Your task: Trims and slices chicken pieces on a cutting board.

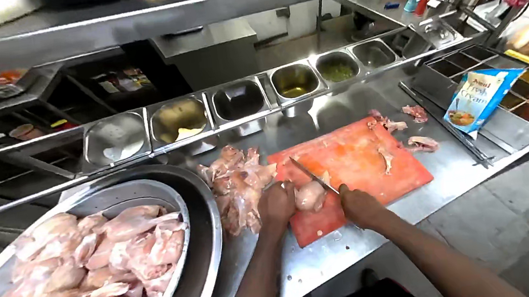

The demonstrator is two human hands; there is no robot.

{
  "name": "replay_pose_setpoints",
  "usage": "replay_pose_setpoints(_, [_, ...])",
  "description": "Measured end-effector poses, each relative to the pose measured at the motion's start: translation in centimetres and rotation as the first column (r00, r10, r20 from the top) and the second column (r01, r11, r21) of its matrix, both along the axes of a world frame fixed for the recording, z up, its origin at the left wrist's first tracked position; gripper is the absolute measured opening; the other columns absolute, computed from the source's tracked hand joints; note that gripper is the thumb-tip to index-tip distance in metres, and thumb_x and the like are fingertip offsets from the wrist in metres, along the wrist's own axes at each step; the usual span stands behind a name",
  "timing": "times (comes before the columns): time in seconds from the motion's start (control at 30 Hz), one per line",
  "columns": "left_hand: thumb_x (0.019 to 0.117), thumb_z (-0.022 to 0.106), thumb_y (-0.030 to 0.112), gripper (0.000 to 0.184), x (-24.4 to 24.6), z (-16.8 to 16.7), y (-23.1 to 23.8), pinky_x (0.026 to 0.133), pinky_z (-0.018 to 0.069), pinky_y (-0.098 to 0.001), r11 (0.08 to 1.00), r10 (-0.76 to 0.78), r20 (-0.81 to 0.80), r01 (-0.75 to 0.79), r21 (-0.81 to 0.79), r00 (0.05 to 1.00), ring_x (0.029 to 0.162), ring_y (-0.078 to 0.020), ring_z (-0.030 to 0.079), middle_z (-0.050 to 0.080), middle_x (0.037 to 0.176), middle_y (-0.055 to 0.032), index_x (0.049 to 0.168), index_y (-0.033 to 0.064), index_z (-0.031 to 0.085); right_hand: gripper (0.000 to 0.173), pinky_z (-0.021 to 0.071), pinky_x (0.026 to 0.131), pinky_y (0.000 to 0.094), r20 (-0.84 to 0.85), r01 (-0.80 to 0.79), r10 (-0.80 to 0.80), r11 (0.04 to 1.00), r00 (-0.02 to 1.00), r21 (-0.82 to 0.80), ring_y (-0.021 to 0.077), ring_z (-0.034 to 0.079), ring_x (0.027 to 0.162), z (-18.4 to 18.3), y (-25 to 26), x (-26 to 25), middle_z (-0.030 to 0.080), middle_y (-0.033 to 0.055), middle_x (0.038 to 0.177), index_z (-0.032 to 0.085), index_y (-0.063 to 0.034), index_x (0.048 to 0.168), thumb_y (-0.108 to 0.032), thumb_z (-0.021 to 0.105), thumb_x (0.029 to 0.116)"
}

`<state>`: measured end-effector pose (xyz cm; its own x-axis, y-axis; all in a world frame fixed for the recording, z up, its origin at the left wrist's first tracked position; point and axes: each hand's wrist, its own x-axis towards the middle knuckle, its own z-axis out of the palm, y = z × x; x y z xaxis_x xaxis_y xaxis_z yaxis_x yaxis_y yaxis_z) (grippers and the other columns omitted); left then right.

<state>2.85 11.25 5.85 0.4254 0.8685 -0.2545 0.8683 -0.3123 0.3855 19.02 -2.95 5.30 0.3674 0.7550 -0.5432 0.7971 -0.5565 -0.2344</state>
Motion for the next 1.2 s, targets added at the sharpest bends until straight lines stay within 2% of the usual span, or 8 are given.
replay_pose_setpoints(0.33, [0.1091,0.033,0.040,0.053,-1.5,-0.9,0.5,0.090,0.0526,-0.0597,0.993,0.111,0.091,-0.107,-0.041,0.990,0.105,-0.0370,0.070,0.074,0.103,-0.0196,0.109,0.0058,0.075,0.032,0.0581,0.074,0.0525,-0.151,0.129,-0.112,0.986,0.982,0.102,0.0334,0.071,0.081,-1.3,-0.7,3.5,0.067,0.0172,0.094,0.051,-0.0090,0.130,-0.033,0.046,0.1094])
replay_pose_setpoints(0.5, [0.1087,0.036,0.039,0.054,-1.1,-1.3,0.4,0.085,0.0536,-0.0611,0.987,0.160,0.127,-0.159,-0.020,0.979,0.100,-0.0407,0.070,0.072,0.098,-0.0230,0.099,-0.0005,0.072,0.033,0.0562,0.081,0.0575,-0.069,0.064,-0.065,0.998,0.996,-0.012,0.0400,0.070,0.094,0.6,-2.7,2.3,0.067,0.0220,0.104,0.048,-0.0066,0.134,-0.026,0.047,0.1075])
replay_pose_setpoints(0.6, [0.1090,0.035,0.040,0.055,-0.9,-1.1,0.8,0.089,0.0531,-0.0608,0.982,0.191,0.088,-0.189,-0.031,0.978,0.106,-0.0397,0.069,0.072,0.104,-0.0229,0.104,-0.0001,0.072,0.039,0.0549,0.087,0.0621,-0.017,0.057,-0.060,0.990,0.998,-0.132,0.0443,0.067,0.108,2.5,-5.6,1.3,0.065,0.0249,0.115,0.043,-0.0048,0.138,-0.020,0.051,0.1034])
replay_pose_setpoints(0.77, [0.1095,0.034,0.040,0.054,-1.2,-1.1,0.9,0.087,0.0533,-0.0606,0.981,0.191,0.094,-0.192,-0.002,0.977,0.102,-0.0392,0.070,0.073,0.101,-0.0215,0.103,0.0028,0.073,0.039,0.0554,0.084,0.0615,-0.060,0.098,-0.109,0.984,0.992,-0.150,0.0446,0.069,0.102,2.3,-10.6,2.4,0.066,0.0246,0.108,0.044,-0.0045,0.137,-0.028,0.049,0.1061])
replay_pose_setpoints(0.93, [0.1084,0.038,0.039,0.050,-1.8,-1.0,0.8,0.085,0.0531,-0.0616,0.992,0.123,0.129,-0.123,-0.008,0.984,0.100,-0.0396,0.070,0.073,0.099,-0.0211,0.109,0.0037,0.073,0.036,0.0547,0.079,0.0572,-0.066,0.098,-0.086,0.970,0.994,0.223,0.0372,0.069,0.087,6.2,-10.2,2.4,0.067,0.0163,0.090,0.055,-0.0099,0.127,-0.038,0.039,0.1112])
replay_pose_setpoints(1.03, [0.1081,0.038,0.041,0.051,-2.1,-1.2,0.4,0.084,0.0532,-0.0624,0.995,0.104,0.160,-0.103,-0.016,0.982,0.097,-0.0408,0.070,0.073,0.097,-0.0212,0.112,0.0039,0.073,0.036,0.0540,0.055,0.0472,0.043,0.041,-0.092,0.754,0.995,0.655,0.0250,0.063,0.056,5.6,-8.0,1.7,0.057,0.0041,0.062,0.058,-0.0107,0.107,-0.041,0.038,0.1098])
replay_pose_setpoints(1.1, [0.1079,0.038,0.041,0.050,-2.1,-1.4,0.1,0.081,0.0532,-0.0621,0.996,0.093,0.175,-0.094,-0.002,0.980,0.093,-0.0394,0.070,0.072,0.094,-0.0199,0.108,0.0052,0.073,0.036,0.0527,0.048,0.0476,0.110,-0.001,-0.133,0.631,0.985,0.776,0.0270,0.062,0.051,3.6,-5.0,0.9,0.055,0.0048,0.058,0.057,-0.0074,0.107,-0.038,0.038,0.1089])
replay_pose_setpoints(1.2, [0.1079,0.038,0.039,0.049,-2.1,-1.2,-0.5,0.084,0.0536,-0.0618,0.997,0.069,0.202,-0.075,0.021,0.977,0.096,-0.0390,0.071,0.073,0.096,-0.0203,0.110,0.0053,0.074,0.031,0.0577,0.076,0.0562,0.056,0.056,-0.079,0.939,0.995,0.339,0.0382,0.072,0.089,2.1,-0.7,0.0,0.069,0.0168,0.091,0.049,-0.0077,0.130,-0.029,0.041,0.1091])
